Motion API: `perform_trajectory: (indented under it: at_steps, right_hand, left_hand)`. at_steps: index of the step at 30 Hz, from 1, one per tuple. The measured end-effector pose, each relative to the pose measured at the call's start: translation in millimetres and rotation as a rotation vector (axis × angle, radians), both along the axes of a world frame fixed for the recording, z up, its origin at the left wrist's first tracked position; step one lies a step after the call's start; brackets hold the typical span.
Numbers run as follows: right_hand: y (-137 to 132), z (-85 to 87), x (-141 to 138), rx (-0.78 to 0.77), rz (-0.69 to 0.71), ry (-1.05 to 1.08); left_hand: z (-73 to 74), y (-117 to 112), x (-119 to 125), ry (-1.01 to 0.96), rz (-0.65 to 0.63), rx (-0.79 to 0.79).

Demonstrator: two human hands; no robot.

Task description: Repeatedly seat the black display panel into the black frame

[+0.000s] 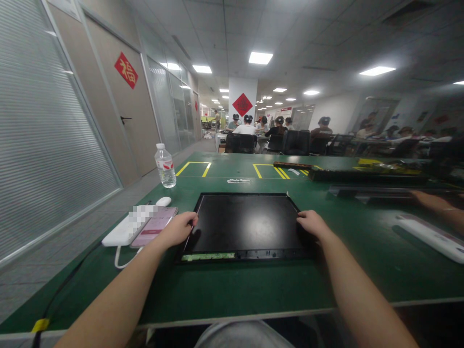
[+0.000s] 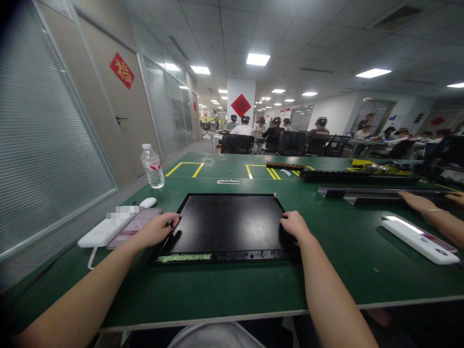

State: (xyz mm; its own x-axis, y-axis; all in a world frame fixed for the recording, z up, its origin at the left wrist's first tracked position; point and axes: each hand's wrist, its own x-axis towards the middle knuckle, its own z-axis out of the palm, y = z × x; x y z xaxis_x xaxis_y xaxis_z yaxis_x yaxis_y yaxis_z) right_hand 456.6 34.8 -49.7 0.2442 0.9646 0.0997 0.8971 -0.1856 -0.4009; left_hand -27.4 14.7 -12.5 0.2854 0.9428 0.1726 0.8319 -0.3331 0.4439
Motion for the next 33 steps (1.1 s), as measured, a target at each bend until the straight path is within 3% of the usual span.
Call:
perform_trajectory:
  at_steps: [5, 13, 21, 33]
  right_hand:
    - [0, -0.3, 0, 0.008, 0.001, -0.003]
    - [0, -2.3, 1, 0.008, -0.019, -0.002]
    - [2, -2.7, 1, 0.010, -0.001, -0.062]
    - [4, -6.4, 3, 0.032, -0.007, -0.071]
  left_hand:
    - [-3.4, -1, 3, -0.001, 0.084, 0.007]
    - [-11.4, 3, 3, 0.013, 0.009, 0.064]
    - [-3.5, 1, 6, 0.036, 0.053, 0.035]
    - [-1.7, 2, 6, 0.038, 0.015, 0.043]
